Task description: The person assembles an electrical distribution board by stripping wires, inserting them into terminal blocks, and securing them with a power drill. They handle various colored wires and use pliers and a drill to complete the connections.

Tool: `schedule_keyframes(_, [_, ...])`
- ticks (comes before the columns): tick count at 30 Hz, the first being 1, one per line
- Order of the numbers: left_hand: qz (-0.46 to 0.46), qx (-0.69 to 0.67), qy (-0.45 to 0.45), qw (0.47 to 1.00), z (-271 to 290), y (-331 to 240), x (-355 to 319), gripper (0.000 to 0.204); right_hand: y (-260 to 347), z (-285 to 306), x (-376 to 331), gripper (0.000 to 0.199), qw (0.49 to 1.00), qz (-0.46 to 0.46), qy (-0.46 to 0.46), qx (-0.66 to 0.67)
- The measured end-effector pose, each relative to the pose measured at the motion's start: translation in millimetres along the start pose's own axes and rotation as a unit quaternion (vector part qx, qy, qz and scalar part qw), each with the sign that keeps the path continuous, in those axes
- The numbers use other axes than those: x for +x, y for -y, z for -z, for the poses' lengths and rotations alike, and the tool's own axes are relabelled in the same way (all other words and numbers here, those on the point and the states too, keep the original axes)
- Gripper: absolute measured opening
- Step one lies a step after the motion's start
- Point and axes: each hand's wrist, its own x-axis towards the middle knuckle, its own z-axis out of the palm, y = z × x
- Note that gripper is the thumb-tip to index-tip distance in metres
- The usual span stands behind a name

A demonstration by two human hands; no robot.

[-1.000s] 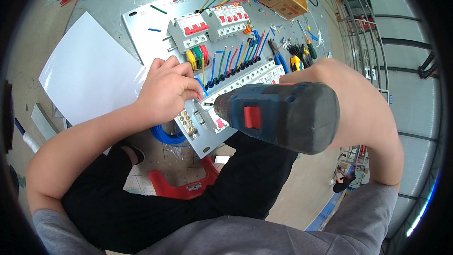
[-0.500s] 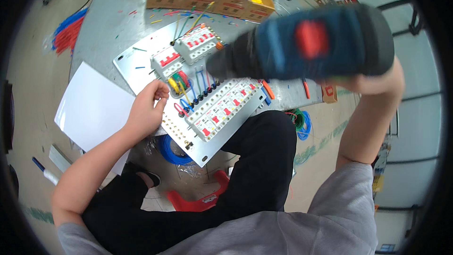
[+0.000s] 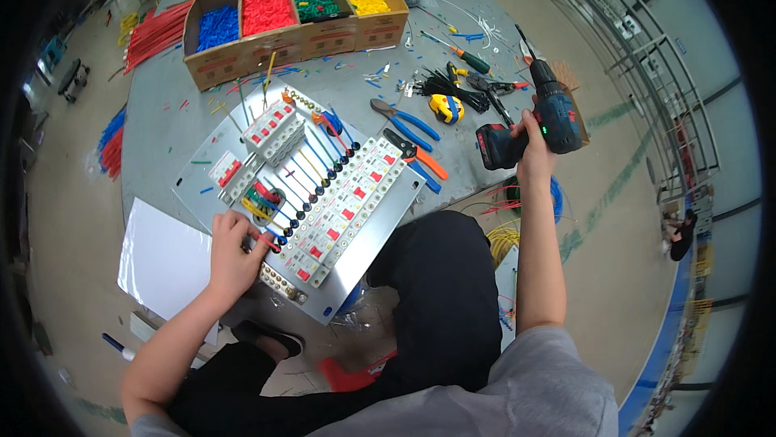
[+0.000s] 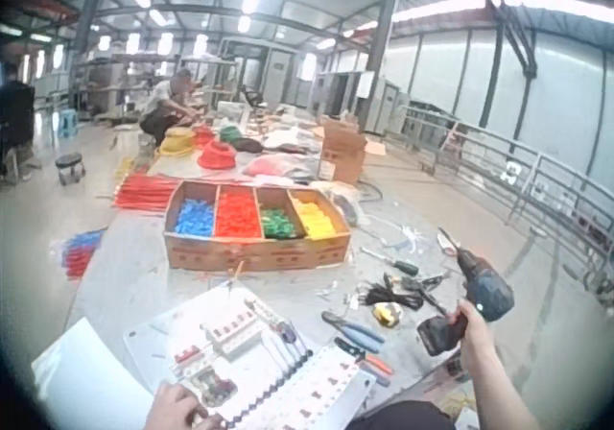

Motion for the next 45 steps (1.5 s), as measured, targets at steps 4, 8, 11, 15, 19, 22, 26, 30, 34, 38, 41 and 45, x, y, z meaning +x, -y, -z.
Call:
schedule_keyframes(4, [0.009,0.032,0.019,0.999,3.2,-3.9,-1.4,0.024,-47.0,9.9,8.2,0.036,1.0,0.013,-0.016,-0.005])
schedule_keyframes(8, [0.037,0.083,0.015,0.996,-1.6,-14.4,-1.4,0.029,-64.1,8.5,10.5,0.023,0.999,-0.008,-0.011,-0.051])
schedule_keyframes(11, [0.064,0.156,-0.011,0.986,-6.1,-24.7,-6.1,0.032,-65.5,7.0,13.1,0.024,0.999,-0.018,0.009,-0.038])
schedule_keyframes(15, [0.152,0.172,-0.069,0.971,-15.5,-34.0,-15.8,0.032,-66.8,6.2,15.7,0.037,0.995,-0.04,0.027,-0.084])
schedule_keyframes(19, [0.22,0.122,-0.144,0.957,-33.4,-39.1,-22.6,0.028,-73.9,24.6,4.7,0.048,0.984,-0.045,0.072,-0.154])
schedule_keyframes(22, [0.19,0.097,-0.198,0.957,-53.7,-41.9,-23.3,0.024,-77.4,58.7,10.5,0.053,0.966,-0.087,0.141,-0.197])
schedule_keyframes(26, [0.179,0.065,-0.208,0.959,-55.1,-43.6,-23.4,0.024,-60.6,89.0,8.5,0.064,0.879,-0.098,0.187,-0.427])
schedule_keyframes(30, [0.136,0.058,-0.248,0.957,-47.1,-32.2,-47.4,0.015,29.6,38.2,-57.5,0.05,0.838,-0.112,0.268,-0.462])
schedule_keyframes(34, [0.135,0.056,-0.233,0.962,-40.8,-47.2,-46.3,0.02,122.0,-42.0,-109.6,0.03,0.824,-0.085,0.403,-0.39])
schedule_keyframes(38, [0.16,0.049,-0.223,0.96,-34.9,-46.5,-54.8,0.022,131.9,-140.1,-159.4,0.062,0.662,0.239,0.581,-0.409])
schedule_keyframes(41, [0.128,0.065,-0.177,0.974,-34.7,-61.2,-72.4,0.036,109.2,-180.5,-175.5,0.082,0.545,0.299,0.679,-0.39])
schedule_keyframes(45, [0.066,0.078,-0.107,0.989,-36.9,-68.5,-97.6,0.062,67.9,-210.0,-185.0,0.087,0.464,0.322,0.746,-0.352])
